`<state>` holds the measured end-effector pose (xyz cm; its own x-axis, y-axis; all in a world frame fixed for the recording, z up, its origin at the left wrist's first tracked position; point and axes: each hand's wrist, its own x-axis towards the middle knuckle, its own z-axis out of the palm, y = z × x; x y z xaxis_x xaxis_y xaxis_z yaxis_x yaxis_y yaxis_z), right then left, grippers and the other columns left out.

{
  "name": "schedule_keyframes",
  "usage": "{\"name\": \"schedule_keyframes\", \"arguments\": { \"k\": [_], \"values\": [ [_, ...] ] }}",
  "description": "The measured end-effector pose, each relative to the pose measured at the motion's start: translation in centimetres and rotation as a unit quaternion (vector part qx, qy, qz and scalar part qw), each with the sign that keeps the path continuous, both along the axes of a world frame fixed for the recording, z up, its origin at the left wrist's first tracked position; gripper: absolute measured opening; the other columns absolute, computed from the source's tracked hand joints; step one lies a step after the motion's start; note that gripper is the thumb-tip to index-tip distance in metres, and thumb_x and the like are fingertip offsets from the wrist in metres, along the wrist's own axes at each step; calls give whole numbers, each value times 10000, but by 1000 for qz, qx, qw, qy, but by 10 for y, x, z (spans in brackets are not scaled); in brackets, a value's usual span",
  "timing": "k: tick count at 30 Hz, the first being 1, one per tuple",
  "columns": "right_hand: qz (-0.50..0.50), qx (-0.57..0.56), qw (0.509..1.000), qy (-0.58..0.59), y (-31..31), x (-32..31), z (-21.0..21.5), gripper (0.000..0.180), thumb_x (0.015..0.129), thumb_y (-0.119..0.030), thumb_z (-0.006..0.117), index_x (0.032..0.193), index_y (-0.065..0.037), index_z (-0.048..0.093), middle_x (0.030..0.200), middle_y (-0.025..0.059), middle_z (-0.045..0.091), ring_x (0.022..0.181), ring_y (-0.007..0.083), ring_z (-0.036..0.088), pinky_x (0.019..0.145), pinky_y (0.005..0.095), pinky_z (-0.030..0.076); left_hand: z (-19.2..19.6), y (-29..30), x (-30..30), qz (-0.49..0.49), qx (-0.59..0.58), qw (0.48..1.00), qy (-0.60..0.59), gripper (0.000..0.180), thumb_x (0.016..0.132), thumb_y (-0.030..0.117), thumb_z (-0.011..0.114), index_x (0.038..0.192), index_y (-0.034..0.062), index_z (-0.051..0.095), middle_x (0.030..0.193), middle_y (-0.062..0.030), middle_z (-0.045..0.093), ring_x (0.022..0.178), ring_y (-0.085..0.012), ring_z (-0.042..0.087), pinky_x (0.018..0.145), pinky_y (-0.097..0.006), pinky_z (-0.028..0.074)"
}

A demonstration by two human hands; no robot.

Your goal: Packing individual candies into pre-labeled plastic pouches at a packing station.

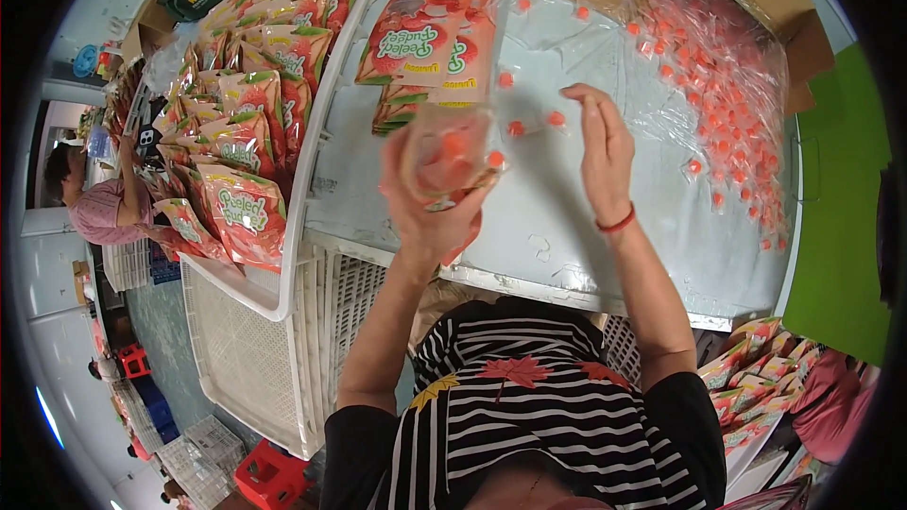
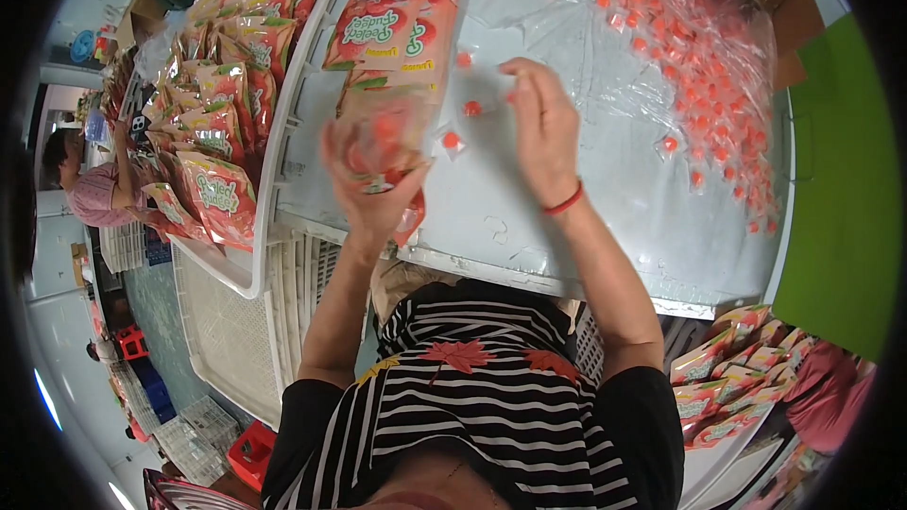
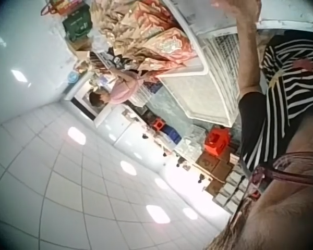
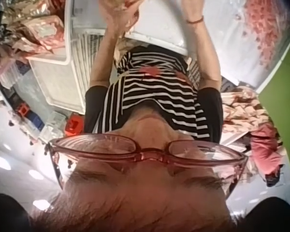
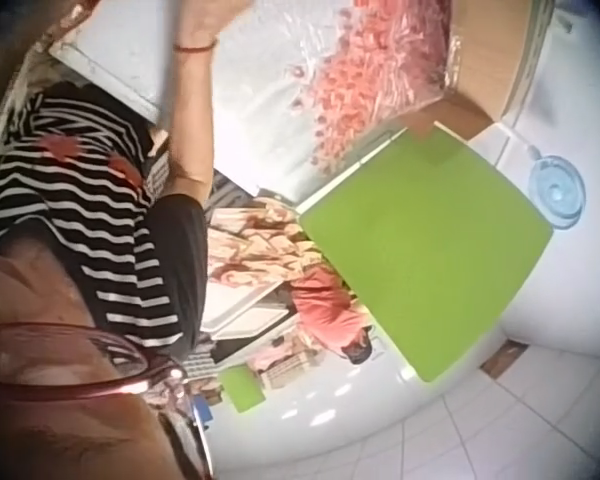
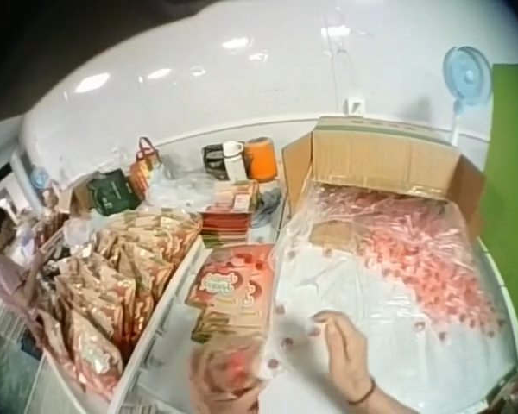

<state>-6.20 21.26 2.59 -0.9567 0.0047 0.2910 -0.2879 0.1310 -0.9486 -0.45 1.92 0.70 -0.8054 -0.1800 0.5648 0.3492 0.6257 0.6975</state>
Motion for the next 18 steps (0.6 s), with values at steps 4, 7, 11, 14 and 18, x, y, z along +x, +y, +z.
{"name": "schedule_keyframes", "arguments": {
  "k": [4, 7, 11, 14, 18],
  "values": [
    [-64, 230, 966, 98, 25, -43, -73, 262, 923, -196, 495, 1091, -17, 587, 1130, 168, 580, 1071, 326, 522, 909, 390, 408, -69, -71, 21, 51, 48, 997, -22, 1038, 553, 163, 890, 1377, 70, 266, 1343, -197, 338, 1226, -324, 398, 991, -418, 385],
    [-28, 308, 932, 189, 11, -71, -91, 310, 888, -239, 539, 1123, -42, 582, 1203, 168, 552, 1139, 341, 481, 952, 434, 365, -66, -76, 32, 84, 0, 996, -31, 1095, 546, 168, 897, 1408, 112, 225, 1420, -219, 230, 1312, -364, 278, 1042, -465, 321],
    [80, 369, 903, 205, -19, -86, -90, 357, 870, -324, 560, 1118, -69, 589, 1217, 148, 538, 1159, 338, 457, 953, 483, 341, -58, -73, 35, 84, 47, 994, -59, 1104, 541, 171, 899, 1411, 132, 221, 1440, -231, 196, 1309, -376, 282, 1048, -471, 312],
    [133, 404, 887, 182, -33, -59, -85, 421, 843, -384, 586, 1144, -90, 576, 1229, 145, 517, 1191, 349, 426, 966, 529, 316, -63, -81, 39, 98, 5, 994, -45, 1104, 543, 168, 898, 1410, 107, 216, 1431, -228, 213, 1303, -352, 297, 1047, -450, 321],
    [86, 438, 880, 162, -48, 4, -75, 493, 762, -409, 658, 1135, -96, 580, 1227, 167, 493, 1204, 375, 402, 973, 553, 303, -16, -50, 29, 71, -37, 996, 31, 1098, 556, 159, 897, 1385, -8, 197, 1375, -214, 305, 1230, -297, 400, 1027, -399, 357]
  ]
}}
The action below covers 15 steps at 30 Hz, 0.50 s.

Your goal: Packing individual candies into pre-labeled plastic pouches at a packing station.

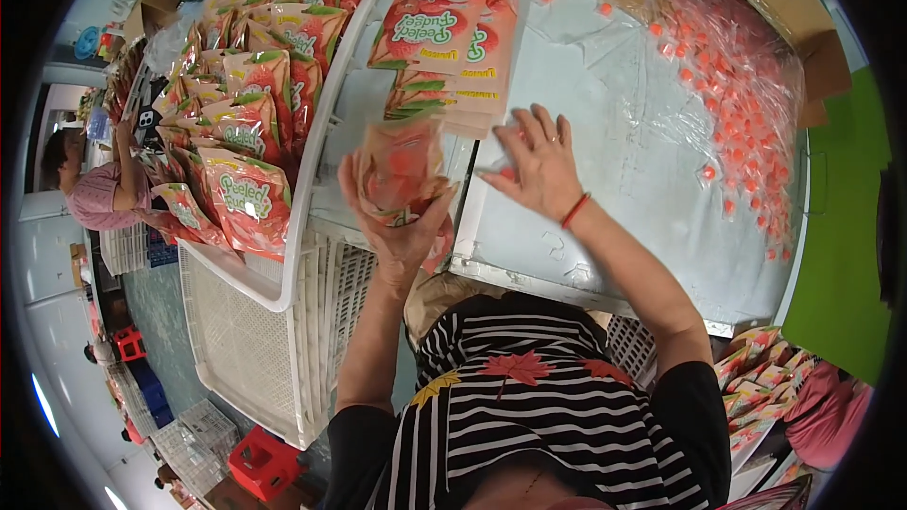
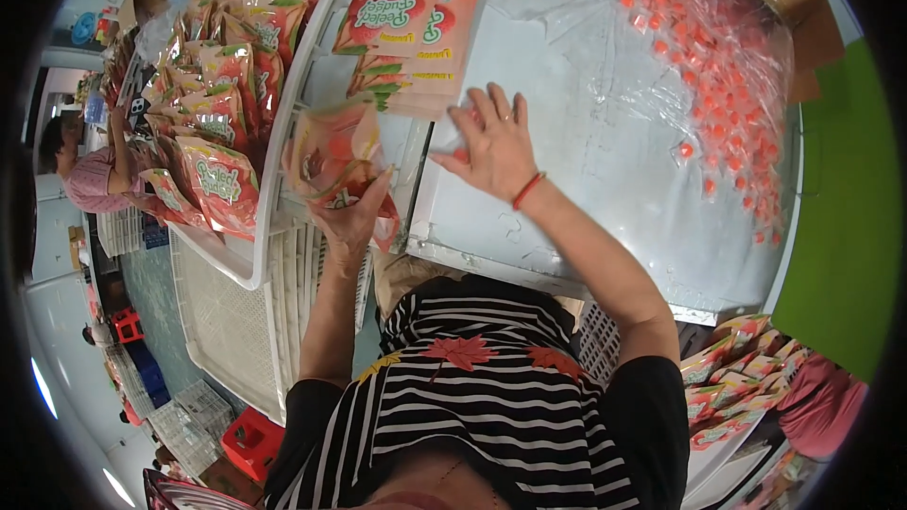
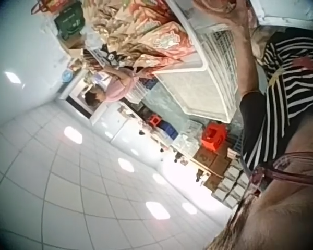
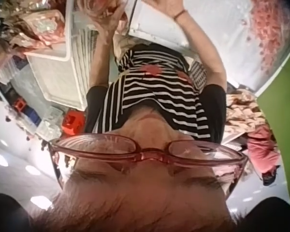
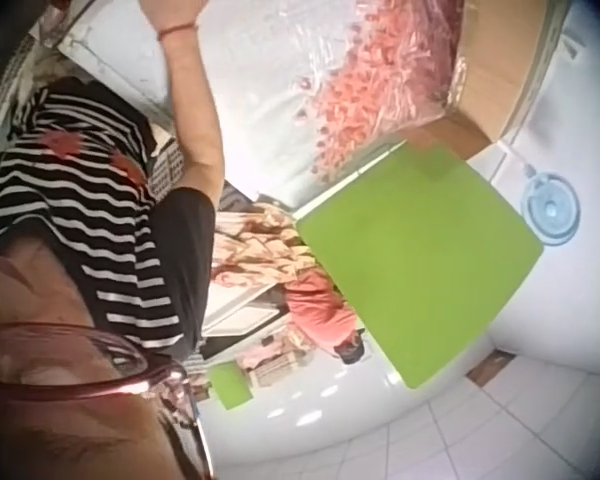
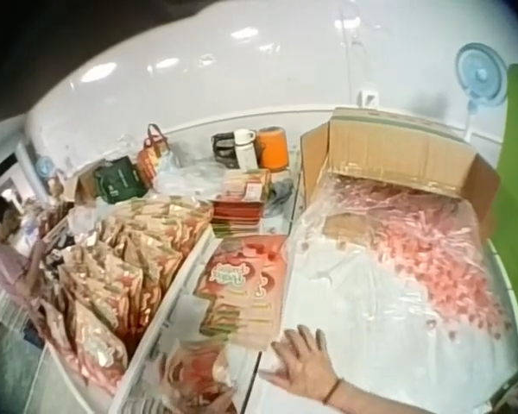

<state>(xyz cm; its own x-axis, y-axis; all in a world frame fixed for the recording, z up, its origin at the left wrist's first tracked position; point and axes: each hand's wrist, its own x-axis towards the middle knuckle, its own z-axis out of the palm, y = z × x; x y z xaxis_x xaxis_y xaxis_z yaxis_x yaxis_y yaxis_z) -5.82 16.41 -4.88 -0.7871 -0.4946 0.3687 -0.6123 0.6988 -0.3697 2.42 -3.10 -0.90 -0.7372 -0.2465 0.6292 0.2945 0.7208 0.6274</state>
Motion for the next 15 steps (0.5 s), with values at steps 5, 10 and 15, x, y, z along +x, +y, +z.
{"name": "schedule_keyframes", "arguments": {
  "k": [5, 10, 15],
  "values": [
    [-38, -35, 998, 27, 8, -3, -13, 202, 787, -194, 655, 948, -78, 615, 1078, 111, 561, 1009, 309, 510, 820, 424, 436, 17, 27, -14, -23, -33, 998, 44, 1034, 564, 159, 892, 1348, -40, 250, 1263, -180, 439, 1115, -268, 498, 984, -387, 392],
    [-85, -37, 988, 120, 31, -24, -20, 199, 826, -231, 673, 730, -66, 615, 668, 52, 564, 479, 203, 526, 440, 326, 434, 23, 47, -27, -70, 63, 995, -31, 962, 553, 179, 890, 1303, -35, 327, 1237, -181, 450, 1090, -277, 499, 909, -373, 431],
    [-209, -301, 911, -188, 17, -24, 82, 240, 862, -254, 662, 754, -44, 621, 650, 57, 595, 509, 111, 553, 485, 278, 440, 16, 53, -28, -45, -42, 997, -37, 957, 560, 225, 888, 1301, -30, 340, 1226, -178, 466, 1097, -305, 503, 922, -398, 426]
  ]
}}
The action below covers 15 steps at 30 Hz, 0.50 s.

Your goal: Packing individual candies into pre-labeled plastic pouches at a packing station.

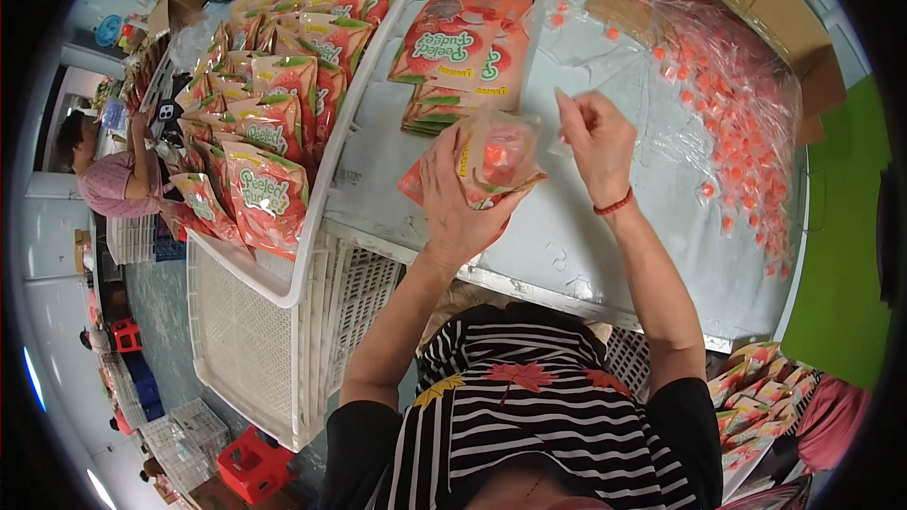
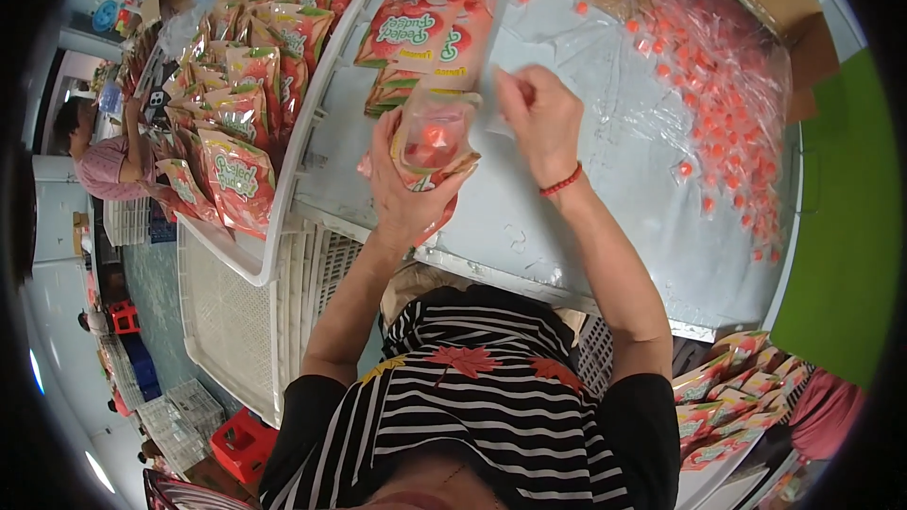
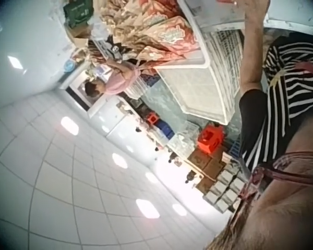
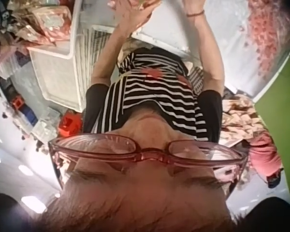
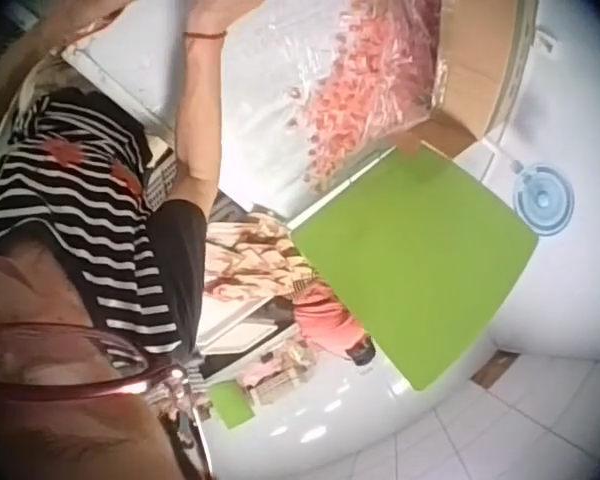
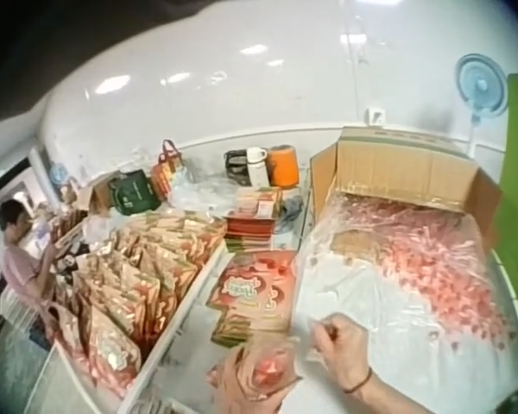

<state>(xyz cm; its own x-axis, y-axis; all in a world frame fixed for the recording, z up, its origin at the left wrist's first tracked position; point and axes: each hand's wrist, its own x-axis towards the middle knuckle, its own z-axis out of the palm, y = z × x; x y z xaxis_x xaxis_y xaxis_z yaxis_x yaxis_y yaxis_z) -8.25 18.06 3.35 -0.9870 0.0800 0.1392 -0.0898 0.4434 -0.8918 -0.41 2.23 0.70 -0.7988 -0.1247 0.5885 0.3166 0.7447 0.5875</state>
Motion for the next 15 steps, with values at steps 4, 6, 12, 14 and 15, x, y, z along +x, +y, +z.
{"name": "schedule_keyframes", "arguments": {
  "k": [4, 6, 12, 14, 15],
  "values": [
    [106, 94, 944, 298, -24, 6, 42, 205, 876, -197, 614, 767, -23, 613, 695, 85, 607, 561, 198, 588, 519, 313, 468, -6, 3, -7, -50, 9, 999, -10, 970, 584, 223, 850, 1330, -30, 285, 1265, -223, 420, 1119, -402, 436, 966, -492, 343],
    [155, 155, 925, 310, -26, 13, 52, 205, 887, -185, 585, 772, -17, 611, 717, 100, 615, 614, 234, 607, 542, 331, 480, -6, 8, -7, -50, 28, 998, -5, 961, 586, 212, 842, 1332, -27, 285, 1267, -224, 419, 1121, -404, 432, 969, -494, 339],
    [255, 142, 928, 233, -41, 19, 40, 288, 918, -246, 503, 796, -20, 633, 753, 145, 620, 810, 288, 605, 613, 410, 483, -8, 13, -11, -10, -10, 1000, 18, 925, 618, 241, 812, 1337, -11, 286, 1282, -217, 408, 1129, -397, 426, 955, -475, 345],
    [173, 225, 887, 364, -50, 26, 42, 440, 825, -435, 597, 655, -30, 638, 590, 108, 591, 509, 264, 564, 514, 380, 435, -8, 11, -17, -6, -87, 996, 36, 917, 631, 258, 802, 1339, -6, 282, 1286, -212, 405, 1126, -395, 428, 949, -466, 350],
    [174, 226, 886, 364, -51, 26, 48, 440, 825, -435, 597, 655, -30, 638, 590, 108, 591, 509, 264, 564, 514, 380, 435, -10, 12, -19, -39, -51, 998, -10, 925, 638, 271, 795, 1347, -2, 267, 1290, -203, 405, 1129, -384, 431, 946, -460, 350]
  ]
}}
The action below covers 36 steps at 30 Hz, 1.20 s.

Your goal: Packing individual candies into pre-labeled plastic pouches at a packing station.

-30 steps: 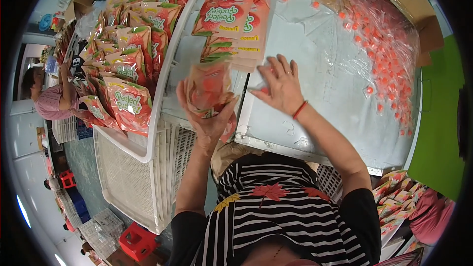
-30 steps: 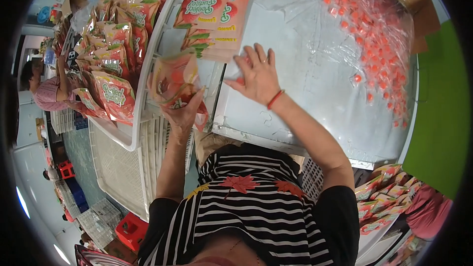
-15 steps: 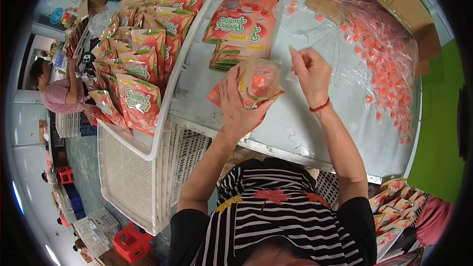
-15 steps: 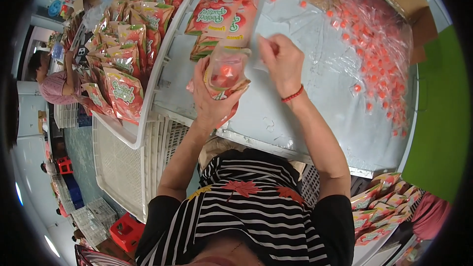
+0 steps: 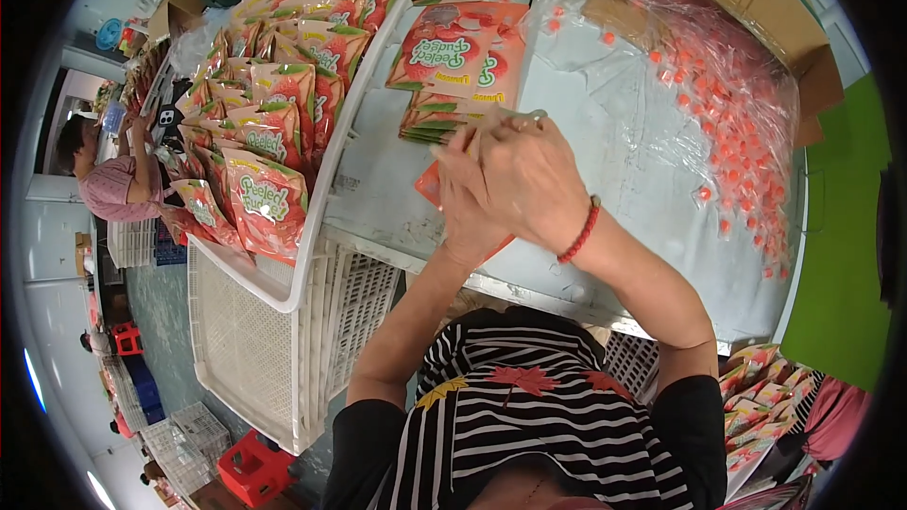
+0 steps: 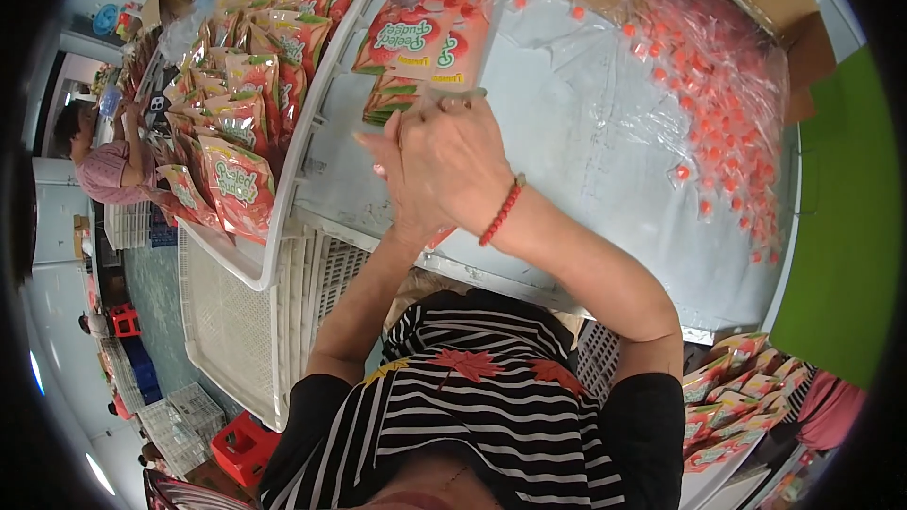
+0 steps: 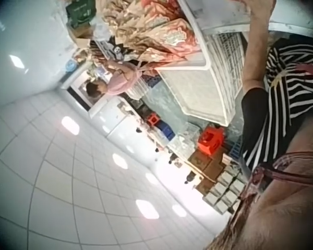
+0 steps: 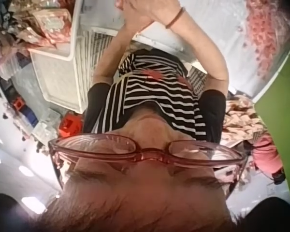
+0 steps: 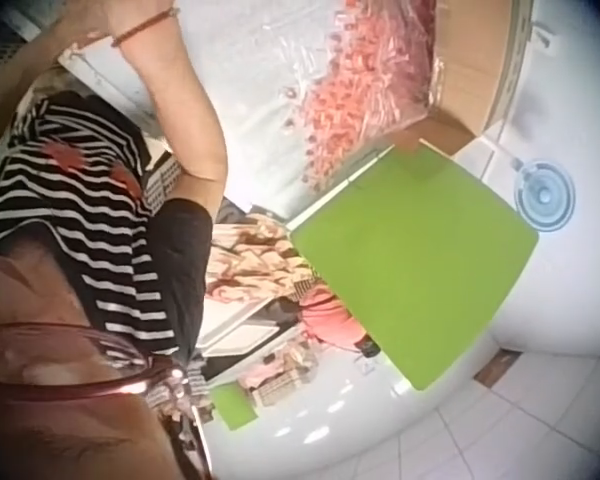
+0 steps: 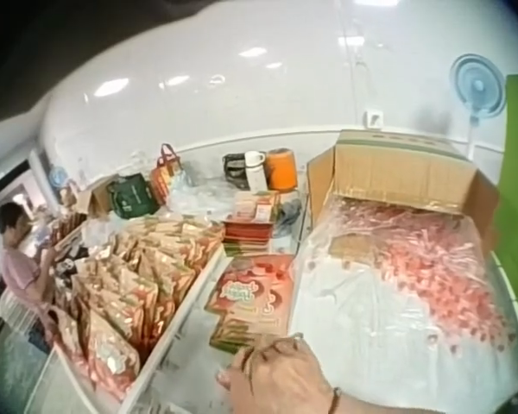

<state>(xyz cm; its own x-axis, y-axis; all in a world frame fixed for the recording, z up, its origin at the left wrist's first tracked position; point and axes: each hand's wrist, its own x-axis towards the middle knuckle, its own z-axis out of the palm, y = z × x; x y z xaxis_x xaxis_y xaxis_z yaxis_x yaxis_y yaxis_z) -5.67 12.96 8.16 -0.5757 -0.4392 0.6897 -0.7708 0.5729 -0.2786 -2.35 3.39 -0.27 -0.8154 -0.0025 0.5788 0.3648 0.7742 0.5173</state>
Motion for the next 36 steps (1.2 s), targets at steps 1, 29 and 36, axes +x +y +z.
{"name": "schedule_keyframes", "arguments": {
  "k": [1, 29, 36],
  "values": [
    [-10, 61, 997, -50, 0, -2, 9, 477, 819, -465, 589, 610, -38, 632, 578, 109, 593, 495, 255, 560, 514, 373, 426, -1, 1, 0, -30, 35, 998, -49, 933, 645, 283, 789, 1355, 2, 253, 1293, -194, 405, 1133, -373, 435, 944, -455, 351],
    [249, 14, 962, -110, 66, 6, 57, 228, 706, -201, 732, 740, -13, 608, 839, 74, 608, 740, 263, 580, 691, 351, 470, 55, -55, 12, -305, 510, 766, -244, 478, 786, 57, 675, 1230, 22, 501, 1098, -31, 585, 948, -90, 544, 853, -257, 462],
    [216, 135, 937, -240, 82, 10, 55, 279, 761, -284, 702, 858, -27, 652, 944, 127, 664, 770, 312, 638, 653, 377, 502, 62, -33, 26, -196, 528, 808, -174, 99, 901, 65, 587, 942, -3, 646, 837, 17, 635, 753, -24, 539, 670, -181, 444]
  ]
}}
